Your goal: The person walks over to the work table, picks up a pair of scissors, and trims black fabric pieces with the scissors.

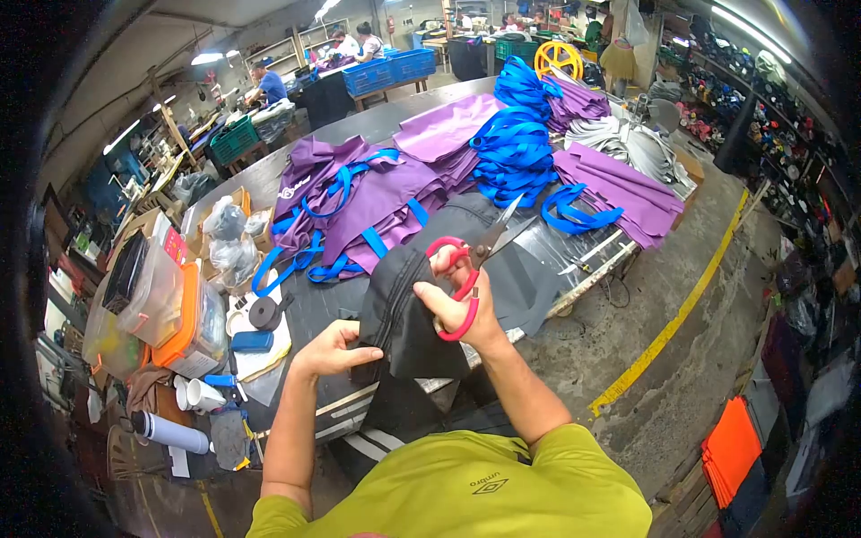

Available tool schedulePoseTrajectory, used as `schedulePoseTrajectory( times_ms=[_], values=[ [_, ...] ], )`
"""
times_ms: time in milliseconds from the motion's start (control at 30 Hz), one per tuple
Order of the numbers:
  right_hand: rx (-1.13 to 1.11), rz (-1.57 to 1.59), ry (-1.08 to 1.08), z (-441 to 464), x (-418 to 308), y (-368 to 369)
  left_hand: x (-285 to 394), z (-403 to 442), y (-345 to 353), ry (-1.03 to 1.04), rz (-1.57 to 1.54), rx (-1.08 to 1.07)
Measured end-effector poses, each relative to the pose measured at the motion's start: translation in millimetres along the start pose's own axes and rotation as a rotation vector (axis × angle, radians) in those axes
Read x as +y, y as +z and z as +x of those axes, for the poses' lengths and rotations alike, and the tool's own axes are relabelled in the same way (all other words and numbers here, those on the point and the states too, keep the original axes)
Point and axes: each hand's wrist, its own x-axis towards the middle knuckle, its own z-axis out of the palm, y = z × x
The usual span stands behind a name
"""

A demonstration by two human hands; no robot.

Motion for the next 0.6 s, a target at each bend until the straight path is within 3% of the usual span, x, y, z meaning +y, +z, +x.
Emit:
schedulePoseTrajectory(
  times_ms=[133,200,267,333,367,500,600],
  values=[
    [0.114,-0.176,-0.117,5,7,-9,3,-10,-19,0.182,0.008,0.057],
    [0.142,-0.086,-0.074,5,19,-13,28,-27,-30,0.110,0.083,0.111],
    [0.150,-0.060,0.053,-2,21,-12,34,-31,-39,0.304,0.155,0.117],
    [0.131,-0.100,0.127,-9,24,-9,59,-44,-36,0.353,0.223,0.130],
    [0.130,-0.110,0.141,-10,28,-9,57,-48,-41,0.311,0.140,0.095],
    [0.093,-0.185,0.225,-12,46,-13,55,-43,-49,0.280,0.287,-0.032],
    [0.076,-0.603,0.316,-12,40,-15,48,-33,-56,0.229,0.446,-0.089]
  ],
)
